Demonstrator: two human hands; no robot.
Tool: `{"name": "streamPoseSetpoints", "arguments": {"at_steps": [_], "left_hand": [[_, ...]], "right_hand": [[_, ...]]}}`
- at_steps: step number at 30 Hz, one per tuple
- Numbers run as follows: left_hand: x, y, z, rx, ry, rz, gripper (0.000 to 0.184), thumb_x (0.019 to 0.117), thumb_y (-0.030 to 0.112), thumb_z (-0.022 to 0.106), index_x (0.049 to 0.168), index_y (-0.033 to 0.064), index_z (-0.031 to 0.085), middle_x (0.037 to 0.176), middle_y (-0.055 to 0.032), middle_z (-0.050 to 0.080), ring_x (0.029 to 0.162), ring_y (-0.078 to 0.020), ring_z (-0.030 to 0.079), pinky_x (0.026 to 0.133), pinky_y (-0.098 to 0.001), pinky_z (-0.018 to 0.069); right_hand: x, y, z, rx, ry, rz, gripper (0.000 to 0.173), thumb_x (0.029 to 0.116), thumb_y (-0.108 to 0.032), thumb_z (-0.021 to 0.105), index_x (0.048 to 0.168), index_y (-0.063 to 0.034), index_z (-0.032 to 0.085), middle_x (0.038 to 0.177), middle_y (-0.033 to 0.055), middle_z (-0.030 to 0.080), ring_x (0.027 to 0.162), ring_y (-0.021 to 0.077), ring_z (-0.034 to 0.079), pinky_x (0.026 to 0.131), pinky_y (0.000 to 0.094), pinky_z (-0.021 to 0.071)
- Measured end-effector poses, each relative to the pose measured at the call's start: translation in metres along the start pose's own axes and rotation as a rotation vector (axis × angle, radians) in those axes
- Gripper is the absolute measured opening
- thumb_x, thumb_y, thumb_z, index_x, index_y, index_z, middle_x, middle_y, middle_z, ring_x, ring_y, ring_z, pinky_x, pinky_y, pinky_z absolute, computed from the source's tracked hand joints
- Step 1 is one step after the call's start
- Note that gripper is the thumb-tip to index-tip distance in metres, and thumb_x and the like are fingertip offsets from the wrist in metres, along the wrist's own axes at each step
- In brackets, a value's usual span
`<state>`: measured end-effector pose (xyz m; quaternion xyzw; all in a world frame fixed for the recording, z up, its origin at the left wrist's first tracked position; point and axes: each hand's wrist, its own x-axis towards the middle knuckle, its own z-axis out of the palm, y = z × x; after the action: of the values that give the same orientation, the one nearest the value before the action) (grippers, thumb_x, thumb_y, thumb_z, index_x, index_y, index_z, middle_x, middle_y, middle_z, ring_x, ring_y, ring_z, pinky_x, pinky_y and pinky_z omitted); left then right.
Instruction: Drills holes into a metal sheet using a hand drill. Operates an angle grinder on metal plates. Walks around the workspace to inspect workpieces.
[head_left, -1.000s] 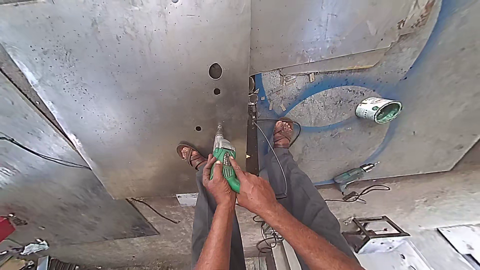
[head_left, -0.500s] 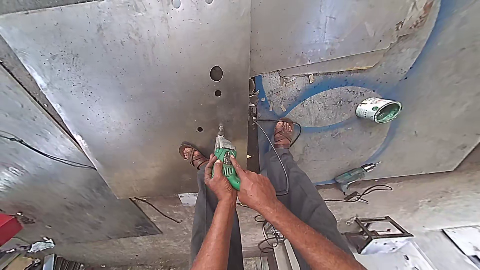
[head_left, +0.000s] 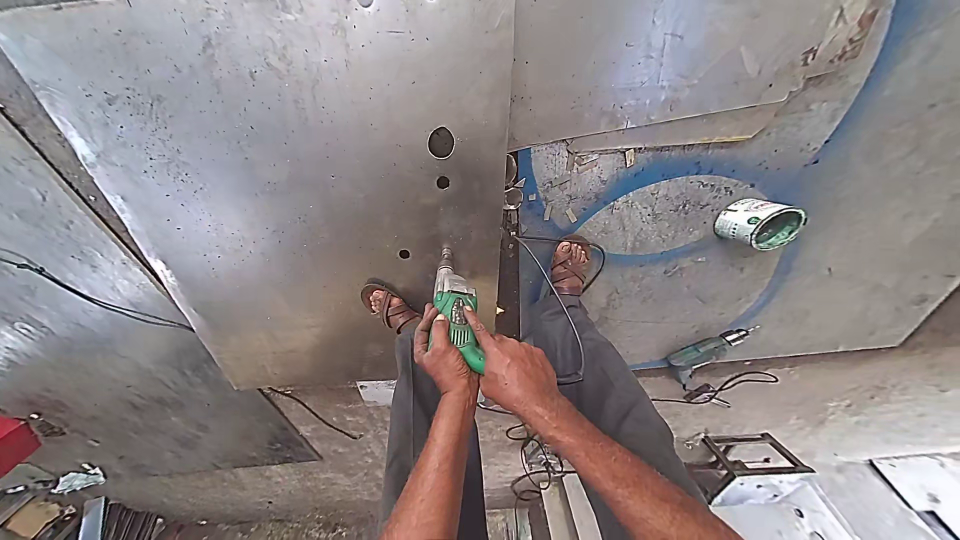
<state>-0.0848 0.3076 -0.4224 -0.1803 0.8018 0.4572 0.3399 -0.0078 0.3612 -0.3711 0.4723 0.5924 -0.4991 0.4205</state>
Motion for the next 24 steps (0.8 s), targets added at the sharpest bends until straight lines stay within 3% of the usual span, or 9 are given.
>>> {"name": "streamPoseSetpoints", "arguments": {"at_steps": [7,11,24], "left_hand": [[-0.0024,0.0039,0.0050,-0.020,0.012,-0.023,0.028,0.0984,0.003,0.055,0.123,-0.0095,0.061,0.127,-0.0224,0.066,0.110,-0.0281,0.068,0.090,-0.0420,0.0588],[-0.0002,0.0036,0.0057,-0.032,-0.005,-0.021,0.030,0.0986,0.003,0.055,0.125,-0.0094,0.061,0.126,-0.0232,0.066,0.110,-0.0293,0.068,0.090,-0.0434,0.0591],[0.0000,0.0033,0.0078,0.000,0.011,0.000,0.028,0.0985,0.002,0.054,0.122,-0.0107,0.062,0.129,-0.0236,0.065,0.114,-0.0290,0.067,0.093,-0.0425,0.0580]], "right_hand": [[0.0008,0.0029,-0.0055,-0.007,0.017,-0.027,0.106,0.0801,-0.028,0.070,0.165,-0.0443,0.008,0.109,0.0131,0.070,0.086,0.0346,0.070,0.066,0.0553,0.0551],[0.0017,0.0008,-0.0089,-0.012,-0.006,-0.004,0.105,0.0820,-0.028,0.068,0.165,-0.0438,0.006,0.101,0.0132,0.071,0.084,0.0354,0.071,0.065,0.0559,0.0551],[0.0022,0.0026,-0.0084,-0.031,0.005,-0.009,0.105,0.0810,-0.029,0.069,0.165,-0.0434,0.008,0.100,0.0117,0.071,0.083,0.0342,0.071,0.065,0.0555,0.0547]]}}
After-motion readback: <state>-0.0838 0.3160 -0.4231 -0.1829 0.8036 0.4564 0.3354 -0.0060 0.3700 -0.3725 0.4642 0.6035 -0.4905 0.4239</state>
